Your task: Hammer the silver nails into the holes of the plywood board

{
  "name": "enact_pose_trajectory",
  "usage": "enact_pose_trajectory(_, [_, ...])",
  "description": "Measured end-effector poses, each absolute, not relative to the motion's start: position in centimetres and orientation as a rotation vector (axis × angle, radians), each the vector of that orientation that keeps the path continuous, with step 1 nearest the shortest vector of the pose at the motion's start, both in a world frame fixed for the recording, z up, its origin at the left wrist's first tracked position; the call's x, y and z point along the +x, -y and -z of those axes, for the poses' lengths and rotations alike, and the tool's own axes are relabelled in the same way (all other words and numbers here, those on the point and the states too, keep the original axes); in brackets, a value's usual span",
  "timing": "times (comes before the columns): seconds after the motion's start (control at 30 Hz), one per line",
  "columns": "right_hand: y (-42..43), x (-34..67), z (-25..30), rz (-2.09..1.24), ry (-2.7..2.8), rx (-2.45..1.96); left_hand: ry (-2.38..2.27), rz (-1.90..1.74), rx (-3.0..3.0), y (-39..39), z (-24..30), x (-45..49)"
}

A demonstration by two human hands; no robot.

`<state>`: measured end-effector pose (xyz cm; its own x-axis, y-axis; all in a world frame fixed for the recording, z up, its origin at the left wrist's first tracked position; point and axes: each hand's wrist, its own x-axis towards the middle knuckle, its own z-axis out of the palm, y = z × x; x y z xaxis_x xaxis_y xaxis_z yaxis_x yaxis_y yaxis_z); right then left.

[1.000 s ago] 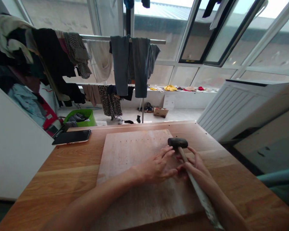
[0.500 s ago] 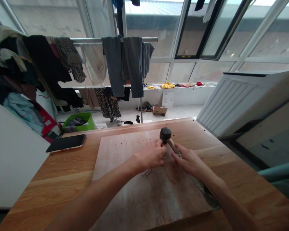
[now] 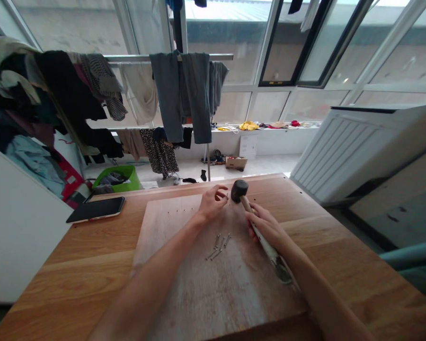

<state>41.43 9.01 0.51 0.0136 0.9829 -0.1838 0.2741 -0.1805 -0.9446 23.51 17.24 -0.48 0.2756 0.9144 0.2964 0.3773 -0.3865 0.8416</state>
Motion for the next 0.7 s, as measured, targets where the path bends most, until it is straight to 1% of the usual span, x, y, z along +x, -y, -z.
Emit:
enact_pose_trajectory(0.17, [-8.4,41.1,0.1,-1.239,1.284,-1.518,-1.134,-1.119,1.899,-17.3,2.0,24.1])
enact_pose_trajectory(0.7, [-8.2,41.1,0.1,-1.18,1.246,-1.481,-1.077,-1.048,2.084,-17.2,2.2,24.2])
